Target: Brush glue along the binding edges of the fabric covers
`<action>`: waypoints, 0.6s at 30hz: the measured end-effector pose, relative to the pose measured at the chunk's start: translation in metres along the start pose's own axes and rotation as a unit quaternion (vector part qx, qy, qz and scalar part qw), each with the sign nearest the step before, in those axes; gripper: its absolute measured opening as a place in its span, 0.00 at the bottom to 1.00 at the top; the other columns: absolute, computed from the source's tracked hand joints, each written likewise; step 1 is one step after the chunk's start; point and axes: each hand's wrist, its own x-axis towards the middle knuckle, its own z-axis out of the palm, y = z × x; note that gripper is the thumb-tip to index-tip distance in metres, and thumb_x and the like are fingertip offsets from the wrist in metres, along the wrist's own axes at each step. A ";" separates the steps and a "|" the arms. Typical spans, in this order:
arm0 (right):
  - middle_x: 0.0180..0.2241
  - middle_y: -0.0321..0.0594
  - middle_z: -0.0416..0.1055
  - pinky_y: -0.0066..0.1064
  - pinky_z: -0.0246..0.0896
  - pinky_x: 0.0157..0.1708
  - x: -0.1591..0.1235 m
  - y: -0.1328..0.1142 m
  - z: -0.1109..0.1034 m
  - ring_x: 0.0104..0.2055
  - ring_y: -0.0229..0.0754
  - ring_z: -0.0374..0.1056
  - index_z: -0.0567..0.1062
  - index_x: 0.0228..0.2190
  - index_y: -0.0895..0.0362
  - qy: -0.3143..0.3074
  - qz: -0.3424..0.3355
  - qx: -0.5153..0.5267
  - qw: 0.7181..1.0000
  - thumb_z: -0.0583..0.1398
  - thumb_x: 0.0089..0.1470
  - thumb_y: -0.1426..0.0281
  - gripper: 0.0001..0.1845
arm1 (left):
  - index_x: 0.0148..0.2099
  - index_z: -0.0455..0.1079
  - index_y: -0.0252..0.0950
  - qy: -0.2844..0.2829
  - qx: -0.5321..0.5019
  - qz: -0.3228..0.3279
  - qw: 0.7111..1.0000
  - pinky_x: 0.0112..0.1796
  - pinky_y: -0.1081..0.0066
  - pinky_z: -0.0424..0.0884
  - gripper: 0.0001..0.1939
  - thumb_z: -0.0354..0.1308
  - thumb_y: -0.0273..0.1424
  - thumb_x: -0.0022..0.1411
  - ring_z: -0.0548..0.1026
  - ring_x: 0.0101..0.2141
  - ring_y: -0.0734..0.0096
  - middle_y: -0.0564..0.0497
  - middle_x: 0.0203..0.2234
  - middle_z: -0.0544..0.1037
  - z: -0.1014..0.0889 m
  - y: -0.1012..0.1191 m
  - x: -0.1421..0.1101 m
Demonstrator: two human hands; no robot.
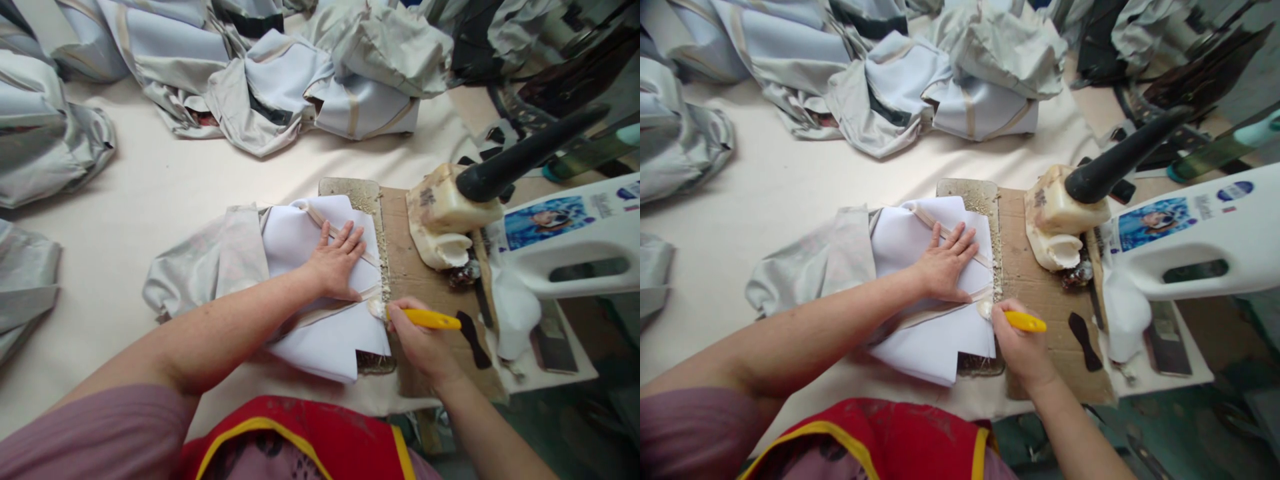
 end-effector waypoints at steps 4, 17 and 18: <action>0.17 0.33 0.66 0.30 0.57 0.25 -0.048 0.012 0.003 0.22 0.39 0.63 0.69 0.21 0.55 -0.019 0.100 0.013 0.995 0.54 0.53 0.57 0.17 | 0.65 0.50 0.30 0.006 -0.001 0.004 1.000 0.52 0.41 0.14 0.56 0.55 0.60 0.40 0.31 0.63 0.46 0.39 0.65 0.40 0.002 -0.001 0.000; 0.18 0.35 0.67 0.29 0.58 0.27 -0.046 0.010 0.003 0.23 0.39 0.64 0.69 0.22 0.55 0.019 0.080 0.022 0.996 0.54 0.53 0.59 0.15 | 0.65 0.49 0.29 -0.018 -0.003 -0.001 1.000 0.51 0.40 0.14 0.57 0.55 0.60 0.41 0.31 0.63 0.44 0.39 0.65 0.38 -0.003 0.001 0.002; 0.18 0.35 0.67 0.29 0.58 0.26 -0.056 0.012 0.006 0.22 0.39 0.64 0.70 0.21 0.55 0.007 0.068 0.003 0.998 0.54 0.54 0.59 0.16 | 0.65 0.49 0.29 -0.017 -0.003 0.000 1.000 0.51 0.40 0.14 0.57 0.55 0.60 0.41 0.30 0.63 0.44 0.39 0.65 0.38 -0.002 0.003 0.001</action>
